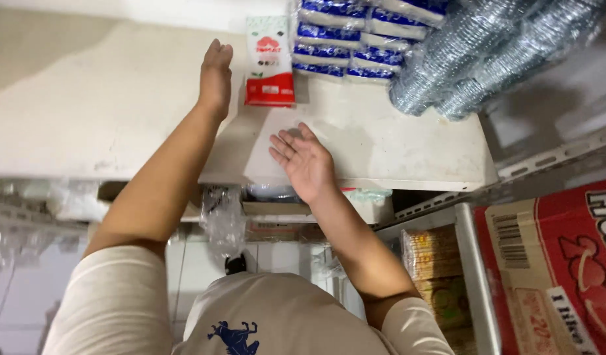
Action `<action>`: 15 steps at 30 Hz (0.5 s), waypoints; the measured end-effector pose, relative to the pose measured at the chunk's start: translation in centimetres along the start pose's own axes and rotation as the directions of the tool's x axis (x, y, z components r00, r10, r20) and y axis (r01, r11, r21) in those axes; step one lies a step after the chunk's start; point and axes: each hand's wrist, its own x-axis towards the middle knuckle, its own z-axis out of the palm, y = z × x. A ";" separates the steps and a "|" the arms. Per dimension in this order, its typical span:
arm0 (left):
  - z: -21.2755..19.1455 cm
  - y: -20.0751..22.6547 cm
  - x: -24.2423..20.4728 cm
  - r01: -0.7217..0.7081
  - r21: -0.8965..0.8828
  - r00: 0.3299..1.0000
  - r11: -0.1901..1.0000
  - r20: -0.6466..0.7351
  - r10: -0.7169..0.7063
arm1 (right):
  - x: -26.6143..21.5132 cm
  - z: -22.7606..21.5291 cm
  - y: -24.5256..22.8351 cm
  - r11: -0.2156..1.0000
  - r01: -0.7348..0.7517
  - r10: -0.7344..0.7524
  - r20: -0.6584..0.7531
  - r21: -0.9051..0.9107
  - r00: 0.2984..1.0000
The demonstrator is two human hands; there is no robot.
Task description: The person repeatedly picks up small packaged items from a lower shelf and places them onto an upper shelf. They handle blue 'EXPO' packets and red/white 'TOMAT' packets one at a time, stacking them neatly on the upper shelf.
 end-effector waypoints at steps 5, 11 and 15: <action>0.0 9.4 -18.9 0.016 -0.018 0.996 1.000 -0.088 -0.018 | -9.1 -0.4 -0.5 0.977 -0.152 0.182 0.211 -0.149 0.960; 1.4 14.6 -41.7 -0.131 0.187 0.955 0.973 -0.241 0.175 | -16.6 -2.5 1.7 0.937 -0.206 0.314 0.419 -0.284 0.852; 1.7 15.6 -53.4 -0.130 0.216 0.891 0.968 -0.402 0.209 | -20.1 -2.2 5.3 0.891 -0.312 0.439 0.456 -0.329 0.774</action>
